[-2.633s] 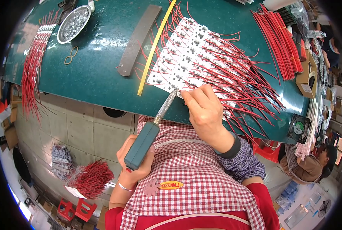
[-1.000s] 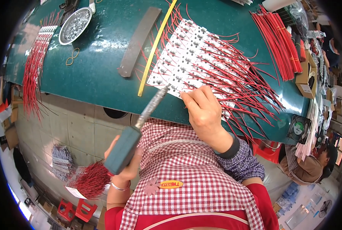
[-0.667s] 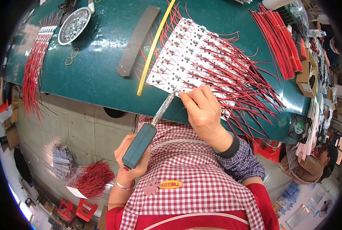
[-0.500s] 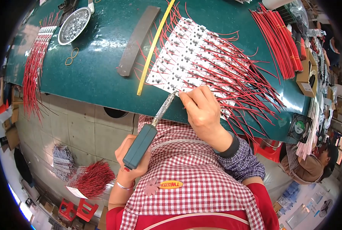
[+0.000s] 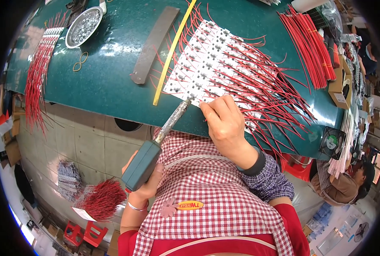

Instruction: The person solders red wires onto LED circuit boards using a soldering gun.

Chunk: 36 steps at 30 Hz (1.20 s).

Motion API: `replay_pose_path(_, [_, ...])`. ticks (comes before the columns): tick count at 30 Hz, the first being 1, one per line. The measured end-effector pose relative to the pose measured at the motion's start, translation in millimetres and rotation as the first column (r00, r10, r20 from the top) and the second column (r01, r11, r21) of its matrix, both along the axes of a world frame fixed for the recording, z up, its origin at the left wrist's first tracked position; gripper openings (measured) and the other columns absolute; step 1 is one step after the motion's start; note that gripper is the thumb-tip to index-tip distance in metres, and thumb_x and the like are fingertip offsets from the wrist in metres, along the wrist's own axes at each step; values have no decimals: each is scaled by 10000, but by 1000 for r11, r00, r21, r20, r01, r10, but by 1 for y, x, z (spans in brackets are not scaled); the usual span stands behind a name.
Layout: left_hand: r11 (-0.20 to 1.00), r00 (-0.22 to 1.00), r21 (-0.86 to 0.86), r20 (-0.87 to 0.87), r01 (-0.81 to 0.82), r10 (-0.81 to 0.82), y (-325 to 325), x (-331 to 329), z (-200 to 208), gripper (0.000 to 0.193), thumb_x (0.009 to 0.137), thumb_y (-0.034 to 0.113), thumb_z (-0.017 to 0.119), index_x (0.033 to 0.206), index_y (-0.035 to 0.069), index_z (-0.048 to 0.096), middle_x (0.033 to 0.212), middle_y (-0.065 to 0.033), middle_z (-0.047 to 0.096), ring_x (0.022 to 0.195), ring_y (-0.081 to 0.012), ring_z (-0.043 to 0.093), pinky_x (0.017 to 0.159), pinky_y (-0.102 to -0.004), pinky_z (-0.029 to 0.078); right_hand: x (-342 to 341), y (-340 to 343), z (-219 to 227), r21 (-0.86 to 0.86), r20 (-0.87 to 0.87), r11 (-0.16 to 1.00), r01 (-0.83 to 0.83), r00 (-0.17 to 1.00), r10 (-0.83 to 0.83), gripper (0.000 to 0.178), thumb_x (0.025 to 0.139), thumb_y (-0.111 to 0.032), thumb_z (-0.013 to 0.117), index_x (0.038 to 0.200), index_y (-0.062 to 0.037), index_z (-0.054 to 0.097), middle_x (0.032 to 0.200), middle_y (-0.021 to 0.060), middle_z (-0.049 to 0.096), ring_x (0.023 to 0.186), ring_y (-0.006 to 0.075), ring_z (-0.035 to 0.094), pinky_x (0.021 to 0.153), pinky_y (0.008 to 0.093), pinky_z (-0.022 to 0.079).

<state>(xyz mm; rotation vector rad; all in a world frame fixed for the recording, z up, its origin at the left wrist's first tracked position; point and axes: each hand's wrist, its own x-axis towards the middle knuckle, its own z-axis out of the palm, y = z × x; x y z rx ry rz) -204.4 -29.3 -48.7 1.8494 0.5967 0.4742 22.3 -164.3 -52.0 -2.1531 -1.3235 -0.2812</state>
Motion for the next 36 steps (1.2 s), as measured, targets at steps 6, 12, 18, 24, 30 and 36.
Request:
replay_pose_path(6, [830,920,-521,190,-201,342,18,18,24,438,810,-4,707,1222,-79,578,1012,-178,683,570,-144,576,497,-261,469,7,-4,16,-42,-80,999,-5,997,2,372,655,74,681,1015,-15,715,849,87,592,774,268,571,653,375,482])
replay_pose_path(12, [729,730,-641,376,-240,571,144,31,31,380,891,62,614,1223,-116,566,1095,-176,641,564,-98,465,503,-227,381,34,-48,87,-73,-195,997,16,980,-29,577,754,171,565,1295,-7,657,879,149,605,745,305,603,640,395,491])
replay_pose_path(18, [604,721,-792,366,-91,588,302,69,4,279,911,29,624,1151,-113,618,1011,-144,641,653,-114,505,542,-239,409,122,-83,144,-78,357,921,381,873,-331,608,778,135,568,1339,-83,650,849,135,563,729,311,575,660,405,486])
replay_pose_path(24, [573,848,-815,241,-87,473,434,87,-48,282,941,61,629,1144,-131,600,929,-127,646,607,-74,436,486,-191,345,245,-66,83,-155,558,902,403,789,-257,273,846,-51,592,1109,-91,648,892,115,581,856,309,608,701,433,521])
replay_pose_path(30, [572,830,-753,64,-325,554,413,137,-38,164,930,153,697,977,11,629,824,-96,664,605,-138,621,550,-216,547,288,-68,23,-167,332,876,453,862,-383,342,870,-146,695,1190,-38,641,952,121,558,932,310,578,754,429,512])
replay_pose_path(36, [715,793,-389,-71,-581,605,401,85,-28,182,893,194,753,918,39,662,766,-51,671,598,-114,604,555,-224,494,264,-43,26,-75,165,955,288,948,-273,590,878,-205,725,1371,42,514,1274,212,535,1165,379,521,1000,455,451])
